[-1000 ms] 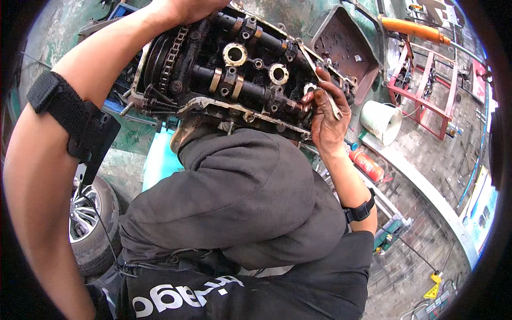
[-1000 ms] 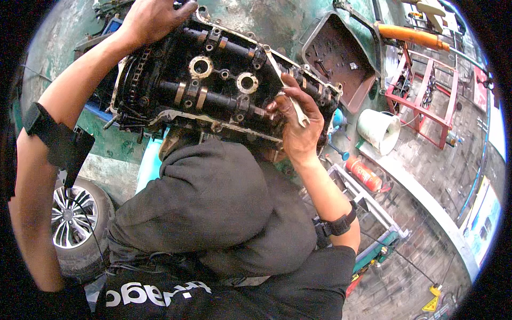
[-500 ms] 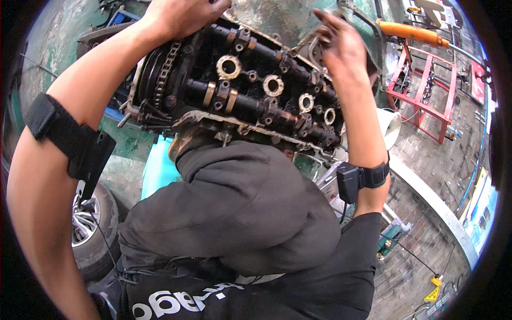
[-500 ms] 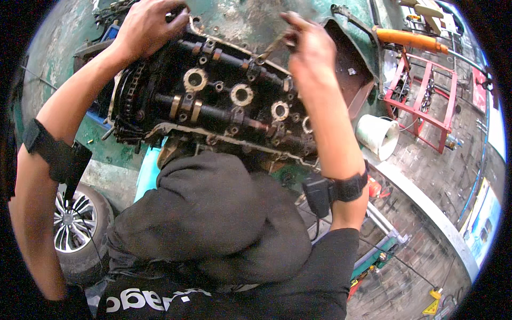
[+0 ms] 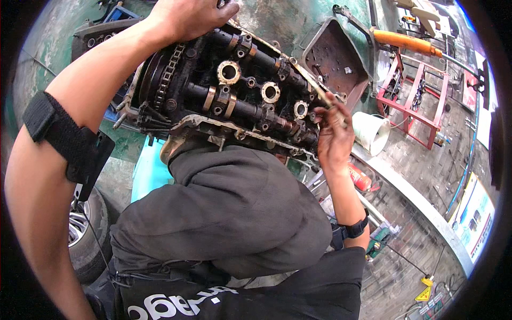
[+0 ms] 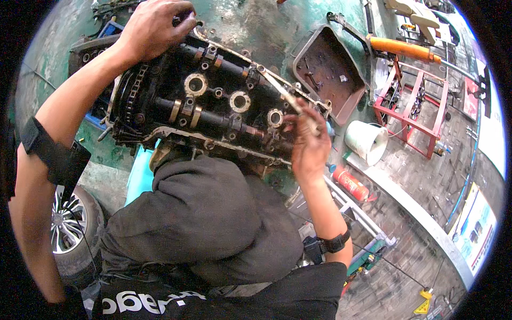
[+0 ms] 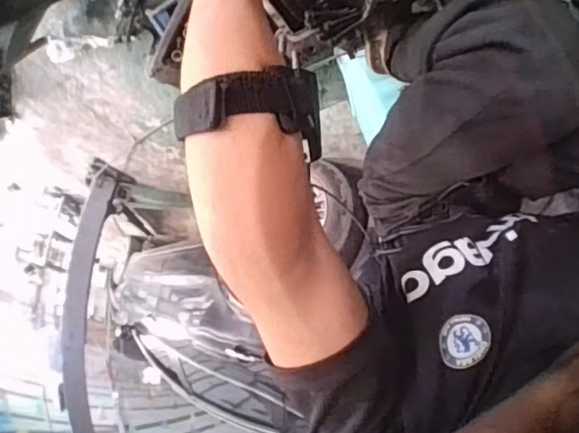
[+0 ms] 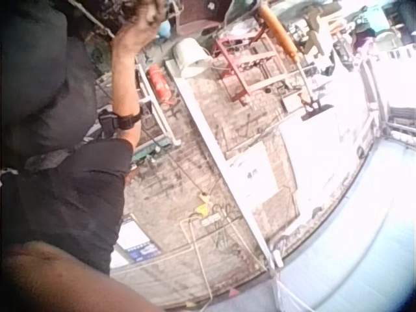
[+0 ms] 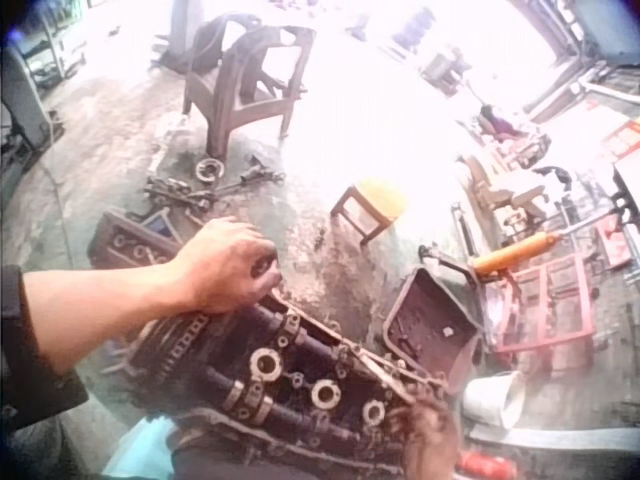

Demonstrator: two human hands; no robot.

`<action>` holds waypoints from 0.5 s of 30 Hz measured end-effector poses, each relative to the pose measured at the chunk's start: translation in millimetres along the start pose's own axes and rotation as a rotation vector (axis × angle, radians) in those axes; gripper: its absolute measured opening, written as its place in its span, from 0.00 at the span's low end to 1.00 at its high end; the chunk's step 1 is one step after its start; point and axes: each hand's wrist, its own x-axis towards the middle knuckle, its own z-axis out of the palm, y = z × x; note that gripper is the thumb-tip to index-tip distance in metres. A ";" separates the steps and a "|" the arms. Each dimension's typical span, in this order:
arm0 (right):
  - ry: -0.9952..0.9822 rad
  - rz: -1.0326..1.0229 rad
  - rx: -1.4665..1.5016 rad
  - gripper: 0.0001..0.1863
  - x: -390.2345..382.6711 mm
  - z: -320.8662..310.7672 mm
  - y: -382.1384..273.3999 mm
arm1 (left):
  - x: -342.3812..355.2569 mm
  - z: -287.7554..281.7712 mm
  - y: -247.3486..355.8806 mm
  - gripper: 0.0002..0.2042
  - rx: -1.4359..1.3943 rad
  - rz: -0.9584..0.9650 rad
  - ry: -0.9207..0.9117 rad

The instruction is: The person uses a wrench to loosen and remove bolts from a cylinder head, then places the bolts into a tray. The person then walks to another area and picks up a power tool.

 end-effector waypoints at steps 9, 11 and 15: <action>-0.189 0.082 -0.099 0.11 138.1 81.2 -6.4 | 1.4 -1.1 3.1 0.14 0.041 0.014 0.026; -0.410 -0.117 -0.474 0.13 124.8 105.4 -10.9 | 1.1 -0.6 3.6 0.14 0.024 0.010 0.015; -0.586 -0.963 -1.082 0.12 68.9 95.0 -6.1 | 1.0 0.0 2.0 0.13 0.041 -0.010 -0.012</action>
